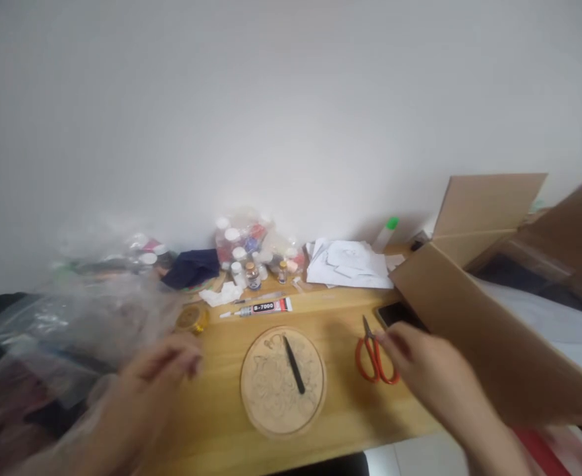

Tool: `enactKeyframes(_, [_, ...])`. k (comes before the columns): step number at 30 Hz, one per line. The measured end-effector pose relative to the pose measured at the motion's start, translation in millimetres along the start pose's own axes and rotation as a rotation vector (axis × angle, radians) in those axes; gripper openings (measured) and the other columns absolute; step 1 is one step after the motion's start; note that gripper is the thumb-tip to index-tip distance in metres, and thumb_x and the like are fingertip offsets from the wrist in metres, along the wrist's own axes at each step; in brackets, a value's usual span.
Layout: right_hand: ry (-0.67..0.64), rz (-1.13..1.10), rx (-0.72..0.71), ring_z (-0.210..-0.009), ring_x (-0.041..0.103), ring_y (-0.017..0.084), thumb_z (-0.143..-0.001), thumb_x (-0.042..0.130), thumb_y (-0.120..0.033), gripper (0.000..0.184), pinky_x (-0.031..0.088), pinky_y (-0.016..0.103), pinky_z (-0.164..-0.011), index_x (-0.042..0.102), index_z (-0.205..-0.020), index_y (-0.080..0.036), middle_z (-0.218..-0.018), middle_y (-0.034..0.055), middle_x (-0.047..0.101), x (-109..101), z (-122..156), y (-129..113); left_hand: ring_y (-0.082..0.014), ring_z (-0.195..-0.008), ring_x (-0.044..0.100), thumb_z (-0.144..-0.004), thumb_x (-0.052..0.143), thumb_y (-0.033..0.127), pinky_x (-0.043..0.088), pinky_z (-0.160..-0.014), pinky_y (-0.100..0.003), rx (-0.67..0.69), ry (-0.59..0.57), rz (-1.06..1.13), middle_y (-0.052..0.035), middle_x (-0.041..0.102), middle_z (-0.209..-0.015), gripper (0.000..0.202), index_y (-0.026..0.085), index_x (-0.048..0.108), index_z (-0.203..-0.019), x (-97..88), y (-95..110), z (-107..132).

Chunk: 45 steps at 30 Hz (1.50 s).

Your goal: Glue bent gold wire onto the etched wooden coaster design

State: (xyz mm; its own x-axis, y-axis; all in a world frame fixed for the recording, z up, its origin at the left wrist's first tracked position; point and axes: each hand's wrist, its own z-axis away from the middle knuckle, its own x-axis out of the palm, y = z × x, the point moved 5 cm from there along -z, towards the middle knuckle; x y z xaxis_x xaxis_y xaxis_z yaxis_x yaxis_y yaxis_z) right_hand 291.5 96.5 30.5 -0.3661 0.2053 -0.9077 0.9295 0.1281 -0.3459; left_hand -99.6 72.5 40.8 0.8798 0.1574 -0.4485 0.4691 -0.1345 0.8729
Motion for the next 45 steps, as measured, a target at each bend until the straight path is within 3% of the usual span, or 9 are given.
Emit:
enactKeyframes(2, [-0.093,0.051,0.074,-0.050,0.058,0.012,-0.093,0.057,-0.043,0.031,0.044,0.024,-0.046,0.065,-0.072,-0.021,-0.063,0.0002,0.063,29,-10,7,-0.0124,-0.057,0.058,-0.087,0.056,0.041,0.048,-0.054,-0.022,-0.007,-0.127,0.071,0.0024,0.060,-0.060,0.030,0.020,0.060,-0.065,38.6,-5,-10])
enactKeyframes(5, [-0.137,0.139,0.180,-0.064,0.068,0.022,-0.090,0.054,-0.045,0.028,0.049,0.031,-0.054,0.067,-0.084,-0.021,-0.077,0.0059,0.070,58,-7,10,-0.0123,-0.059,0.058,-0.084,0.055,0.030,0.047,-0.056,-0.021,0.012,-0.225,0.048,0.0018,0.061,-0.062,0.020,0.020,0.062,-0.067,70.0,-12,-22])
enactKeyframes(14, [-0.216,0.263,0.168,-0.084,0.068,0.030,-0.092,0.038,-0.031,0.033,0.052,0.040,-0.070,0.067,-0.095,-0.015,-0.096,0.0169,0.067,75,-20,3,-0.0133,-0.074,0.060,-0.088,0.052,0.021,0.049,-0.071,-0.027,0.068,-0.192,-0.050,-0.0012,0.064,-0.086,0.012,0.020,0.064,-0.089,91.7,-49,-45])
enactKeyframes(18, [-0.123,0.226,-0.105,-0.087,0.068,0.028,-0.092,0.045,-0.033,0.028,0.050,0.037,-0.070,0.064,-0.102,-0.016,-0.099,0.0158,0.069,70,-37,-47,-0.0152,-0.082,0.063,-0.093,0.051,0.019,0.051,-0.074,-0.029,0.172,-0.218,-0.159,-0.0029,0.065,-0.093,0.013,0.020,0.063,-0.097,97.3,-54,-41])
enactKeyframes(21, [-0.265,0.111,-0.347,-0.062,0.065,0.020,-0.092,0.051,-0.035,0.021,0.040,0.029,-0.051,0.060,-0.101,-0.019,-0.077,0.0048,0.070,90,-35,-101,-0.0155,-0.085,0.065,-0.096,0.050,0.019,0.053,-0.075,-0.028,0.254,-0.229,-0.220,-0.0035,0.065,-0.094,0.014,0.019,0.062,-0.100,99.6,-54,-39])
enactKeyframes(27, [-0.373,0.022,-0.379,-0.056,0.063,0.017,-0.086,0.044,-0.010,0.026,0.035,0.026,-0.047,0.061,-0.105,-0.014,-0.076,0.0079,0.071,118,-33,-129,-0.0161,-0.088,0.064,-0.097,0.048,0.017,0.054,-0.079,-0.031,0.280,-0.242,-0.241,-0.0038,0.065,-0.096,0.015,0.020,0.061,-0.103,103.3,-58,-38])
enactKeyframes(36, [-0.819,-1.464,0.238,-0.059,0.059,0.014,-0.080,0.056,-0.030,0.024,0.047,0.027,-0.054,0.072,-0.095,-0.021,-0.069,0.0027,0.064,101,-70,-109,-0.0174,-0.086,0.064,-0.097,0.049,0.018,0.055,-0.073,-0.031,0.312,-0.258,-0.270,-0.0059,0.065,-0.096,0.014,0.017,0.061,-0.104,104.5,-59,-37])
enactKeyframes(40, [-1.022,-1.500,0.132,-0.072,0.058,0.013,-0.073,0.068,-0.023,0.045,0.051,0.030,-0.070,0.069,-0.117,-0.023,-0.083,0.0021,0.064,124,-66,-115,-0.0169,-0.083,0.063,-0.098,0.047,0.017,0.055,-0.070,-0.030,0.331,-0.256,-0.290,-0.0061,0.064,-0.094,0.015,0.018,0.061,-0.104,104.2,-58,-36])
enactKeyframes(45, [-1.079,-1.502,0.093,-0.091,0.065,0.016,-0.087,0.064,-0.047,0.048,0.053,0.033,-0.084,0.062,-0.133,-0.031,-0.111,0.0057,0.068,130,-61,-106,-0.0172,-0.084,0.062,-0.094,0.051,0.013,0.054,-0.070,-0.030,0.333,-0.253,-0.287,-0.0059,0.063,-0.095,0.014,0.017,0.060,-0.105,103.3,-59,-35])
